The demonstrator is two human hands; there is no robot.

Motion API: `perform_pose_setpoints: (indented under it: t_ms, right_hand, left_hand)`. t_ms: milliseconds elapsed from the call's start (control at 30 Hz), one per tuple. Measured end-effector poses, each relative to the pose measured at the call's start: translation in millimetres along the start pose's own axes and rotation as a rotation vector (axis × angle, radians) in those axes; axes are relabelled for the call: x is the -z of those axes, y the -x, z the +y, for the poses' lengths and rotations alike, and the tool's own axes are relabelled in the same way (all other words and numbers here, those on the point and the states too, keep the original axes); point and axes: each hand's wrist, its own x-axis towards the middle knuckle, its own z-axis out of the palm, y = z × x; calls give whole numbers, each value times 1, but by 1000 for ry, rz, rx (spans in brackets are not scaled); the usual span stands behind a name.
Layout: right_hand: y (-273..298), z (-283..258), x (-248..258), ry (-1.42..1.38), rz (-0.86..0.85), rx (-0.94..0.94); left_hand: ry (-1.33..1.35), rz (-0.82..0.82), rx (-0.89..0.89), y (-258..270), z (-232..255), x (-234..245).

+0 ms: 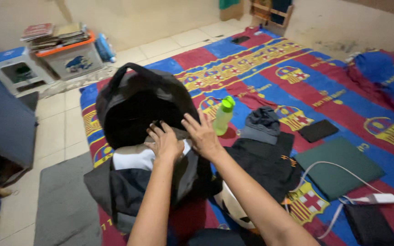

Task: The person folds a white towel on a bed and places it into an open backpack, then packs a red first-aid pouch, a yellow box, a toothpaste tube, and a face mask into the bag. They zip the compartments, place a laptop in a green sleeve inside, and handle a charger cable and wallet on the bed.

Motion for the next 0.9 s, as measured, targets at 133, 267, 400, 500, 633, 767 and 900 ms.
perform_pose_setpoints:
  t_ms: [133, 267, 400, 500, 633, 767, 900]
  right_hand:
    - [34, 11, 14, 1, 44, -34]
    - [71, 43, 33, 55, 28, -137]
    - [117, 80, 59, 43, 35, -272]
    - [156, 104, 74, 33, 19, -391]
    - [205, 131, 84, 42, 42, -493]
    - [250, 148, 77, 19, -28, -636]
    - [282, 158, 48, -134, -129, -1046]
  left_hand:
    - [0, 116, -138, 22, 45, -24]
    - [-23, 235, -364, 52, 76, -50]
    - [-34, 112, -477, 75, 99, -75]
    - [-45, 9, -483, 86, 110, -100]
    - [-68, -121, -435, 96, 116, -138]
    - [-135, -302, -344, 105, 111, -176]
    - [-94, -463, -220, 113, 105, -206]
